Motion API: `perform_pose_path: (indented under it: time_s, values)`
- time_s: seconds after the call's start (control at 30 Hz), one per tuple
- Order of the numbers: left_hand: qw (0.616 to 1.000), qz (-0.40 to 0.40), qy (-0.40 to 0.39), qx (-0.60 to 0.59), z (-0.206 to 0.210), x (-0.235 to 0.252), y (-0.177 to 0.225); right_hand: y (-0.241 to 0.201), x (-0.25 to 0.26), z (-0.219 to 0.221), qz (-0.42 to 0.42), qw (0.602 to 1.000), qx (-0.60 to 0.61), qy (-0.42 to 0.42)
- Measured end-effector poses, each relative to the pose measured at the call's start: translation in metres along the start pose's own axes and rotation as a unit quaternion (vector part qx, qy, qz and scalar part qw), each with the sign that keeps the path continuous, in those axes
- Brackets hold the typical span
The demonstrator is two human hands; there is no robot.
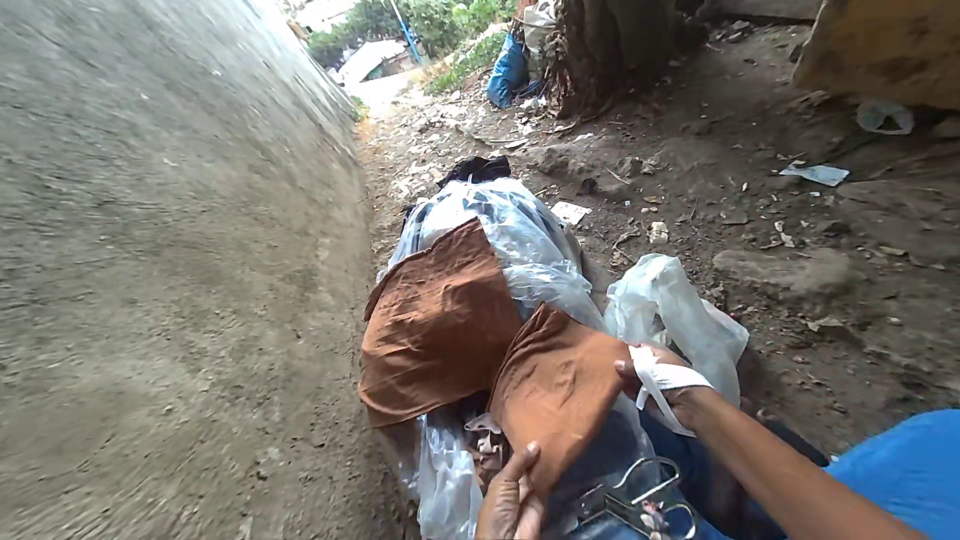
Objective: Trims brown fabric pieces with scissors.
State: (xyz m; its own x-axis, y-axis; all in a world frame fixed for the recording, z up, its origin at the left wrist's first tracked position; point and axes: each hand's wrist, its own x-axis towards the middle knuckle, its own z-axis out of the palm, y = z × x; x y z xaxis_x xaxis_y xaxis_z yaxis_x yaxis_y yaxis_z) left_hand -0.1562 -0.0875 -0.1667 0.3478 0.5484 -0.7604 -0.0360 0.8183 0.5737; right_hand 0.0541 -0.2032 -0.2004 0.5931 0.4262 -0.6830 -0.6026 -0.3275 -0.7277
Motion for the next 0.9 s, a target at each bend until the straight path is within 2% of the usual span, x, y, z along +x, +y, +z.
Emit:
perform_pose_path:
  time_s: [0.07,0.17,0.3,0.4,0.47,0.53,0.6,0.63,0.7,0.77,0.8,0.83,0.9]
  values:
    - [0.994,-0.033,-0.051,-0.095,0.000,-0.010,0.007,-0.030,-0.020,0.007,-0.048,0.999,-0.001,-0.026]
    - [0.965,-0.030,-0.172,-0.197,-0.017,-0.009,0.013,-0.071,-0.036,0.030,-0.118,0.990,-0.030,-0.068]
    - [0.940,0.075,-0.288,-0.170,-0.020,-0.019,0.037,-0.124,-0.052,0.075,-0.193,0.970,-0.095,-0.112]
    - [0.937,0.151,-0.275,-0.156,-0.014,-0.040,0.042,-0.150,-0.062,0.104,-0.224,0.956,-0.081,-0.171]
    - [0.945,0.148,-0.224,-0.187,-0.006,-0.048,0.030,-0.150,-0.027,0.117,-0.288,0.933,-0.099,-0.194]
    - [0.968,0.076,-0.144,-0.193,0.010,-0.044,0.015,-0.136,0.003,0.120,-0.380,0.897,-0.199,-0.111]
    - [0.983,-0.034,-0.051,-0.174,0.024,-0.023,0.002,-0.110,0.005,0.100,-0.421,0.845,-0.327,-0.043]
    - [0.983,-0.063,-0.023,-0.170,0.028,-0.010,-0.003,-0.090,0.001,0.085,-0.433,0.816,-0.380,-0.042]
    - [0.981,-0.070,0.016,-0.180,0.035,0.007,-0.008,-0.055,-0.024,0.047,-0.320,0.776,-0.518,-0.165]
    - [0.980,-0.067,0.025,-0.186,0.039,0.011,-0.010,-0.013,-0.047,0.018,-0.215,0.705,-0.614,-0.283]
    - [0.980,-0.069,0.024,-0.188,0.040,0.011,-0.010,0.006,-0.056,0.008,-0.188,0.674,-0.641,-0.316]
    - [0.979,-0.075,0.021,-0.189,0.042,0.012,-0.009,0.025,-0.060,-0.001,-0.187,0.661,-0.648,-0.328]
    - [0.977,-0.084,0.010,-0.195,0.046,0.014,-0.009,0.053,-0.060,-0.013,-0.245,0.670,-0.629,-0.308]
